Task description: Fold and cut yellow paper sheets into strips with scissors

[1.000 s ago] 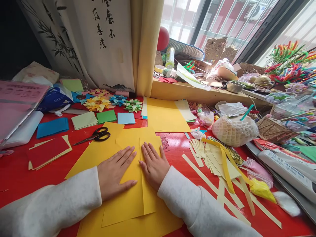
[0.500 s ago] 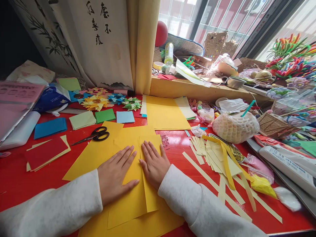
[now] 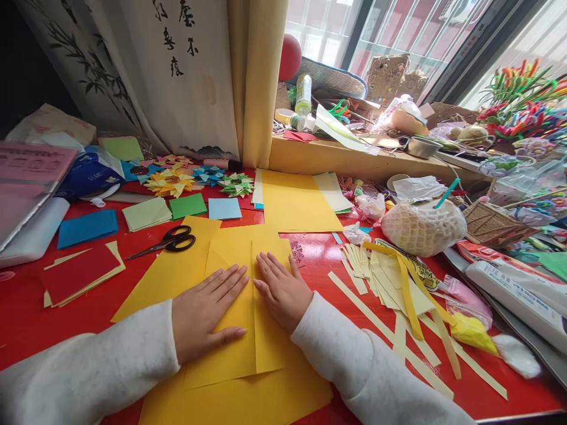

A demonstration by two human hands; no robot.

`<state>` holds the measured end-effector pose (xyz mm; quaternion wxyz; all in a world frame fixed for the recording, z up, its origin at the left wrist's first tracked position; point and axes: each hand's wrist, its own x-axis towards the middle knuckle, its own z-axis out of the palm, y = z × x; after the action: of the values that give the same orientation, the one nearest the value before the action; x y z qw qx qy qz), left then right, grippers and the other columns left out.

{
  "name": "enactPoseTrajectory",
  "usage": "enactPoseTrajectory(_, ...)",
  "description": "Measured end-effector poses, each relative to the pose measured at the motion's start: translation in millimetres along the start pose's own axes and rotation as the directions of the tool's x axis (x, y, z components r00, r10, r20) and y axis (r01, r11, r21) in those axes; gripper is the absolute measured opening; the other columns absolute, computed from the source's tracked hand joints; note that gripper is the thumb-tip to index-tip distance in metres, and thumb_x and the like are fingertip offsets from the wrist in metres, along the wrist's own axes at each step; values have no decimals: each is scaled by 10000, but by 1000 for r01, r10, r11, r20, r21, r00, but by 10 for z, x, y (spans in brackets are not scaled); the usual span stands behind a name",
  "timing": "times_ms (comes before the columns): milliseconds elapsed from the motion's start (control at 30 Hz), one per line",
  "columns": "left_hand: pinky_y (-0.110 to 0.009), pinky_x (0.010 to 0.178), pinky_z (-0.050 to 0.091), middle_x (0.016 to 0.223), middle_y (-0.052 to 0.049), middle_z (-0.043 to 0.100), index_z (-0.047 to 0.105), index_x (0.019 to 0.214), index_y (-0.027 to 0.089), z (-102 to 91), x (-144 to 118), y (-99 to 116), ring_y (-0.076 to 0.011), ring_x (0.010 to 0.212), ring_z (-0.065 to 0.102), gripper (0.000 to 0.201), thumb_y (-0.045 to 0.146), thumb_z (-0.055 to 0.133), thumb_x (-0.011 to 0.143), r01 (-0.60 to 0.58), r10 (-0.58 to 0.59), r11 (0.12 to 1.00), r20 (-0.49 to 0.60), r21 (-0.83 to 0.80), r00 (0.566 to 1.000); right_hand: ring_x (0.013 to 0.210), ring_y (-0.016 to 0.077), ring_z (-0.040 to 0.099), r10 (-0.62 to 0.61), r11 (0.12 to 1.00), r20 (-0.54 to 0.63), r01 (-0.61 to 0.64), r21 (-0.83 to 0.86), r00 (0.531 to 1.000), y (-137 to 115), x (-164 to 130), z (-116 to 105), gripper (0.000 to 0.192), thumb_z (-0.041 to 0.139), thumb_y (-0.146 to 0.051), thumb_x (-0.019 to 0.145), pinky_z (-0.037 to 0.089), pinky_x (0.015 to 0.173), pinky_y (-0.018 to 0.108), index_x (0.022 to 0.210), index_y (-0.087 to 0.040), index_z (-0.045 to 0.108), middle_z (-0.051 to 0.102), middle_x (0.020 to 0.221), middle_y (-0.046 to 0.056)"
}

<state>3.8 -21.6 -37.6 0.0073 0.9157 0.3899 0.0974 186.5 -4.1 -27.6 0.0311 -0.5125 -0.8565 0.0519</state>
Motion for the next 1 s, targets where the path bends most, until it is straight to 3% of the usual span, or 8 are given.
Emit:
enactPoseTrajectory(300,-347,986,162,1322,-110,261,288,1245,86,3,15,-16,-214,1220,167,710,579,237,737,58,-58,998,-13,-4,998,1231,133,130,1,993,-103,-13,-116,995,-31,-15,144,460,154,-316,857,136,1000,392,1293,-169,149,187,1340,23)
enactPoseTrajectory(467,-369,982,181,1332,-116,233,249,1262,82,-10,10,19,-231,1221,161,696,555,235,752,53,-53,999,7,-7,999,1233,118,114,39,993,-125,-53,-107,991,-56,-25,148,454,146,-318,858,114,1008,365,1294,-191,142,154,1347,-7)
enactPoseTrajectory(733,-387,975,209,1322,-119,258,255,1260,79,9,6,90,-253,1211,185,681,537,259,756,92,-93,996,-58,-20,994,1231,131,132,63,990,-147,-80,-115,987,-86,-39,148,452,158,-309,856,127,1006,367,1292,-189,157,172,1343,-1)
enactPoseTrajectory(900,-390,971,217,1315,-132,267,275,1252,69,5,11,121,-263,1206,198,678,532,266,757,116,-116,993,-61,-7,991,1234,137,116,74,994,-145,-84,-67,987,-84,-32,146,450,157,-307,858,114,1009,387,1291,-185,165,157,1345,0)
enactPoseTrajectory(1000,-390,975,203,1312,-139,271,296,1242,58,-9,25,70,-259,1213,178,687,542,254,757,91,-91,996,-28,9,995,1235,141,104,52,998,-84,-50,25,995,-31,-15,108,461,152,-319,858,126,1008,396,1288,-153,175,158,1344,27)
